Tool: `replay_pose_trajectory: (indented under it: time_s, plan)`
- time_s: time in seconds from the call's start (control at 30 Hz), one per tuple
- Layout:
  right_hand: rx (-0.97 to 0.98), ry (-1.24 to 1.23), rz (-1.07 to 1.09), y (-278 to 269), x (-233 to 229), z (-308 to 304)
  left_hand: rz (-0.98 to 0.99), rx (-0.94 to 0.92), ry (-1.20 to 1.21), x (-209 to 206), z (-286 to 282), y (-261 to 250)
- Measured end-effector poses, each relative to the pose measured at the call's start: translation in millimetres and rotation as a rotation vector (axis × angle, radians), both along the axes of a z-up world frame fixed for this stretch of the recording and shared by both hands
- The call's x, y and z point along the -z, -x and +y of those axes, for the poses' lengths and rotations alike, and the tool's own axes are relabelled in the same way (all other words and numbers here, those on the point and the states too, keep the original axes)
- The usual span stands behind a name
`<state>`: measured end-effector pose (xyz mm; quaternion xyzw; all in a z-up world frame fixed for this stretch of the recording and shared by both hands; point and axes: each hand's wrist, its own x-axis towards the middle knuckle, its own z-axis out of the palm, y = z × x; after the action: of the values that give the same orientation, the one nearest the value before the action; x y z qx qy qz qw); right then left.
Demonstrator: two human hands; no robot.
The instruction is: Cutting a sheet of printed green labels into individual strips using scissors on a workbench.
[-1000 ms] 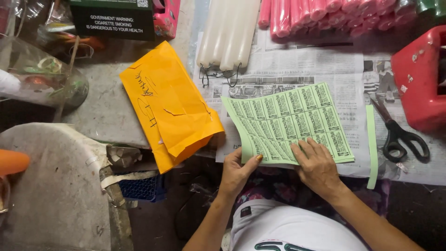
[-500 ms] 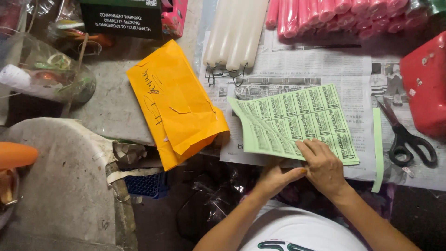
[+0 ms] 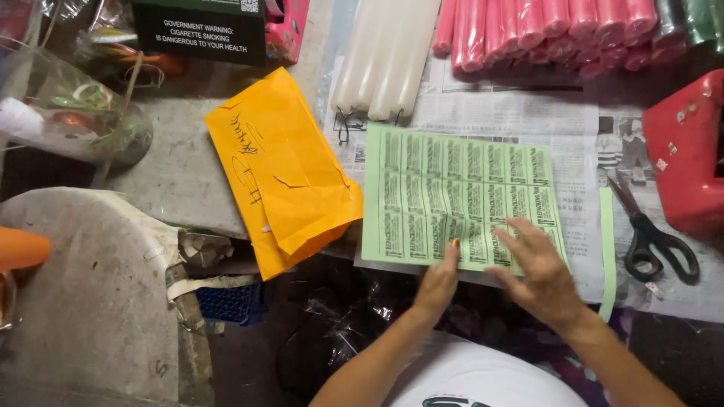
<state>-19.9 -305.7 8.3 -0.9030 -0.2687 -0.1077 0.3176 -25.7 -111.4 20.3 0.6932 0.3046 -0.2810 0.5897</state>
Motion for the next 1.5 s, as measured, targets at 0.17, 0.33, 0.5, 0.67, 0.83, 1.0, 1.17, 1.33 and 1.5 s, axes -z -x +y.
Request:
replay_pose_trajectory:
  time_s: [0.17,0.33,0.5,0.67,0.83,1.0,1.17,1.33,1.5]
  plan:
    - [0.275,-0.129,-0.123,-25.0,-42.5,-28.6,-0.657,0.233,0.207,-22.3,64.5,-26.2]
    - [0.342,-0.712,0.553,-45.1,-65.4,-52.9,-0.682,0.279,0.437,-19.7,138.1,-79.3]
    - [0.376,-1.212,1.23,-27.3,-35.9,-29.2,-0.336,0.231,0.55,0.7,139.5,-142.5]
    - [0.566,-1.298,1.408,5.5,54.2,13.4,-0.232,0.165,0.622,31.8,115.3,-160.1]
    - [0.653,-1.563,1.461,12.2,61.0,36.7,-0.275,-0.023,1.158,11.2,117.6,-47.5]
    - [0.712,-1.674,1.6,11.6,24.2,78.9,-0.417,-0.1,0.97,-23.9,74.1,27.4]
    - [0.591,-1.511,1.585,15.4,-17.4,91.3,-0.181,-0.651,0.425,-4.9,60.2,12.0]
    - [0.366,-0.79,1.573,32.8,-13.4,21.7,-0.302,-0.616,0.345,77.5,93.3,12.5]
    - [0.475,-0.057,0.778,35.4,35.3,-124.7,-0.255,-0.454,0.184,69.2,108.0,9.2]
